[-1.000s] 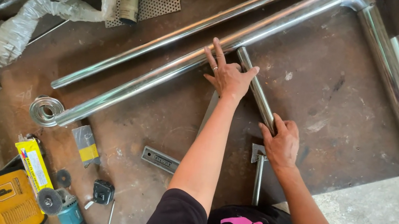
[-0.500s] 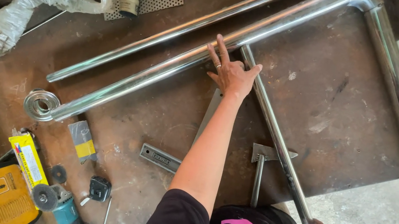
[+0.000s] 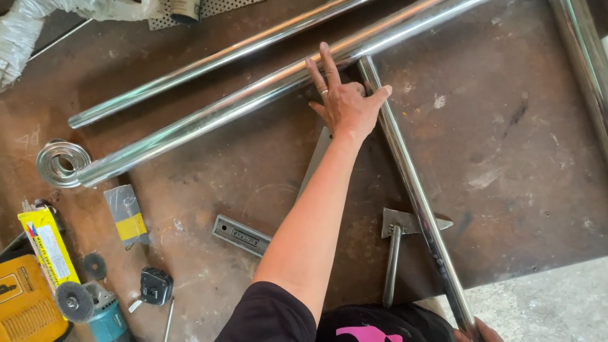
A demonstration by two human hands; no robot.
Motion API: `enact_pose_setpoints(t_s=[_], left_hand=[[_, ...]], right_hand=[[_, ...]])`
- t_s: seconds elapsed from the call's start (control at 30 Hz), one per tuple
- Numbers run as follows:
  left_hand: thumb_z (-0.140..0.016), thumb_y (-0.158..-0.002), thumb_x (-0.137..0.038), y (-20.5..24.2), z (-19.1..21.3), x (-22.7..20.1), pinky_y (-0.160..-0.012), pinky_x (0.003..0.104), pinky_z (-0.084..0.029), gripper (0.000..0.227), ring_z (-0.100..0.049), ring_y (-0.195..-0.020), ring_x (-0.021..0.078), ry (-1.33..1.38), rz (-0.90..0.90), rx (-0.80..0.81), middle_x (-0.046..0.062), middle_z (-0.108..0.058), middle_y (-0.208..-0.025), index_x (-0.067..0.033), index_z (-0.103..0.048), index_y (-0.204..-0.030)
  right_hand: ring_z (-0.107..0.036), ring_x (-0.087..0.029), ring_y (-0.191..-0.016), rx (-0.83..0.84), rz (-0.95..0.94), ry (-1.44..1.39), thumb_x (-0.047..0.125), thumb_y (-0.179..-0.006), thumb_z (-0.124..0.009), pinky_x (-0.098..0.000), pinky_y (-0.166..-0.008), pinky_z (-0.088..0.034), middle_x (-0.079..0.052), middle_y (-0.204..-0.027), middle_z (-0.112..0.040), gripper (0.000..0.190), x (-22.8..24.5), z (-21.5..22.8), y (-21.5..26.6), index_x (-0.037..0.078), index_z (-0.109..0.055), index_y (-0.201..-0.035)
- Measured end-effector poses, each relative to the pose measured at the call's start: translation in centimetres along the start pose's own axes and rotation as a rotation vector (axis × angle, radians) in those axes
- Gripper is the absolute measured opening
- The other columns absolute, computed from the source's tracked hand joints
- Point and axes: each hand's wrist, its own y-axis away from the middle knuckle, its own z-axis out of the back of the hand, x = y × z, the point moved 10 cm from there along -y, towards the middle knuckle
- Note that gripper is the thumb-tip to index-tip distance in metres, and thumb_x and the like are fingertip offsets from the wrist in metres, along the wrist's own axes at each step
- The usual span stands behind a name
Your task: The person measures a stainless steel tube with a tape measure, marks it, and positions tubes on a workbench. They align the tubes with a square, hold a filler rod at the joint, and tack weld the joints using an arc welding torch, producing sparks and smoke.
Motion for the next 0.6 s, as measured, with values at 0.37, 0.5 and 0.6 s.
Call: enact_pose_setpoints(t_s=[0.37, 0.5, 0.6], left_hand=[[-0.086, -0.081, -0.043, -0.3, -0.7, 0.3, -0.114, 0.082, -0.009, 0.039, 0.025, -0.156, 0.0329, -0.026, -0.013, -0.008, -0.004, 0.008, -0.171, -0.0086, -0.077, -0.064], [-0.087, -0.08, -0.041, -0.3, -0.5, 0.4, -0.116, 0.081, -0.008, 0.037, 0.026, -0.156, 0.0287, 0.004, 0.004, -0.018, -0.007, 0.009, -0.17, -0.0082, -0.078, -0.067], [-0.088, -0.079, -0.042, -0.4, -0.5, 0.4, -0.116, 0.081, -0.009, 0.038, 0.023, -0.157, 0.0304, 0.004, -0.009, -0.03, -0.006, 0.007, -0.17, -0.0076, -0.078, -0.066]], right_hand=[[-0.071, -0.026, -0.086, 0.085, -0.023, -0.064, 0.036, -0.084, -0.076, -0.0358, -0.068, -0.054, -0.014, -0.111, -0.079, 0.064, 3.2, 0.2, 0.0, 0.012, -0.064, -0.142], [-0.063, -0.023, -0.067, 0.083, -0.041, -0.103, 0.036, -0.083, -0.078, -0.0328, -0.057, -0.041, -0.014, -0.091, -0.077, 0.056, 5.5, 0.8, 0.3, 0.012, -0.073, -0.134], [-0.055, -0.021, -0.062, 0.072, 0.007, -0.15, 0.032, -0.084, -0.079, -0.0324, -0.054, -0.034, -0.013, -0.079, -0.072, 0.056, 5.8, 0.4, -0.1, 0.008, -0.072, -0.134]])
